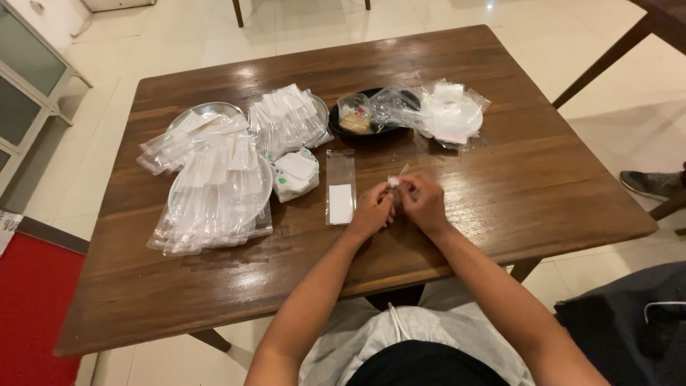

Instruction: The person picks up a plastic spoon and a small white packet, and places them into a clear plastic bag.

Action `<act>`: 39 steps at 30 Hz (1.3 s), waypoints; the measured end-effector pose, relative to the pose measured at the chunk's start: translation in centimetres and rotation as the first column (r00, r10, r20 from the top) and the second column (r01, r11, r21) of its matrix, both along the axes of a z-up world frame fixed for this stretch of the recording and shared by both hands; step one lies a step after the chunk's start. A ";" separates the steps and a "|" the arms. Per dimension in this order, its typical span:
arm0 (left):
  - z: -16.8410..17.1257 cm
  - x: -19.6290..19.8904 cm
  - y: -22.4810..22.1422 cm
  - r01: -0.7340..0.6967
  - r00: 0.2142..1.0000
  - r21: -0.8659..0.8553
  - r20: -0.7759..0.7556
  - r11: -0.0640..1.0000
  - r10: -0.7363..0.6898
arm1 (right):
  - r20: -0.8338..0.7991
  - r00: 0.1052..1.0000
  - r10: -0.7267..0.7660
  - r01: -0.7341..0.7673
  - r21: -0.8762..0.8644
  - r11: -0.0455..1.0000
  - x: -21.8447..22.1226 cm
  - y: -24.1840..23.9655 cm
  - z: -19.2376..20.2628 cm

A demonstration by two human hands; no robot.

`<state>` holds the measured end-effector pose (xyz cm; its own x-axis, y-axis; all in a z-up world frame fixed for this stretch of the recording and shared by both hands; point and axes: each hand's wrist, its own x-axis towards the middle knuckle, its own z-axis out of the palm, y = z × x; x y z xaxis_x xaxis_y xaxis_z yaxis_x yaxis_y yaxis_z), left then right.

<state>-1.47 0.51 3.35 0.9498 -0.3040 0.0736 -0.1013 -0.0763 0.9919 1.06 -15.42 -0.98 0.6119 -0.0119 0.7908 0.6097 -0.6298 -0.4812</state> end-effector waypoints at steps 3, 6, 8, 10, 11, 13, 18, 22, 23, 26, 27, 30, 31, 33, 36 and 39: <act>-0.9 0.5 -0.2 0.001 0.999 -0.006 0.048 1.000 -0.001 | 0.003 0.999 -0.054 0.054 0.051 0.997 0.9 -1.2 0.2; -0.7 0.5 0.0 -0.022 0.998 0.018 0.062 1.000 0.020 | -0.003 0.999 0.032 -0.032 -0.035 0.999 -2.2 0.6 2.0; -0.8 0.5 0.0 -0.013 0.998 0.014 0.065 1.000 0.012 | -0.006 1.000 -0.011 0.011 0.013 1.000 -1.1 -0.4 1.8; -0.9 0.8 -0.2 -0.008 0.997 0.007 0.082 1.000 0.007 | 0.002 0.999 -0.052 0.051 0.059 0.997 -0.6 -0.7 2.1; -1.0 1.1 -0.3 -0.017 0.997 0.019 0.082 1.000 0.015 | 0.003 1.000 -0.020 0.020 0.023 1.000 -0.8 -0.5 2.3; -1.2 0.6 0.0 -0.017 0.998 0.042 0.065 0.999 0.015 | -0.015 1.000 0.002 -0.002 -0.002 1.000 -1.5 0.0 1.8; -2.3 1.0 -0.2 -0.020 0.996 0.038 0.086 0.999 0.016 | -0.002 0.997 -0.079 0.079 0.047 0.996 -0.6 -0.9 2.2; -1.7 0.6 -0.1 -0.033 0.997 0.042 0.077 0.999 0.030 | -0.022 1.000 0.020 -0.021 -0.035 0.999 -1.6 0.1 1.5; -1.9 0.6 -0.1 -0.024 0.997 0.026 0.077 0.999 0.022 | -0.050 0.999 -0.022 0.024 0.042 0.999 -1.1 -0.4 1.3; -1.5 0.8 -0.2 -0.019 0.995 0.021 0.098 1.000 0.016 | -0.050 0.998 -0.048 0.051 0.069 0.996 -0.4 -0.8 1.7; -1.5 0.6 -0.2 -0.021 0.995 0.038 0.100 0.999 0.017 | -0.040 0.999 -0.035 0.036 0.024 0.999 -0.7 -0.7 1.6; -0.8 0.4 0.0 -0.038 0.993 0.048 0.114 0.998 0.033 | -0.013 1.000 -0.026 0.025 -0.078 0.997 -1.1 -0.3 1.2; -1.6 0.3 0.0 -0.038 0.994 0.047 0.109 0.998 0.032 | -0.019 0.999 -0.027 0.025 -0.079 0.997 -1.1 -0.6 1.0; -2.3 1.2 -0.4 -0.019 0.991 0.078 0.131 0.997 0.009 | -0.062 0.995 -0.082 0.086 0.052 0.995 0.3 -1.6 1.5; -1.5 0.7 -0.1 -0.031 0.993 0.083 0.118 0.996 0.021 | -0.012 1.000 0.023 -0.023 -0.043 0.999 -1.6 -0.1 1.6; -2.2 1.3 -0.2 -0.015 0.993 0.059 0.114 0.998 0.008 | -0.027 0.995 -0.095 0.096 0.023 0.995 -0.1 -0.9 1.2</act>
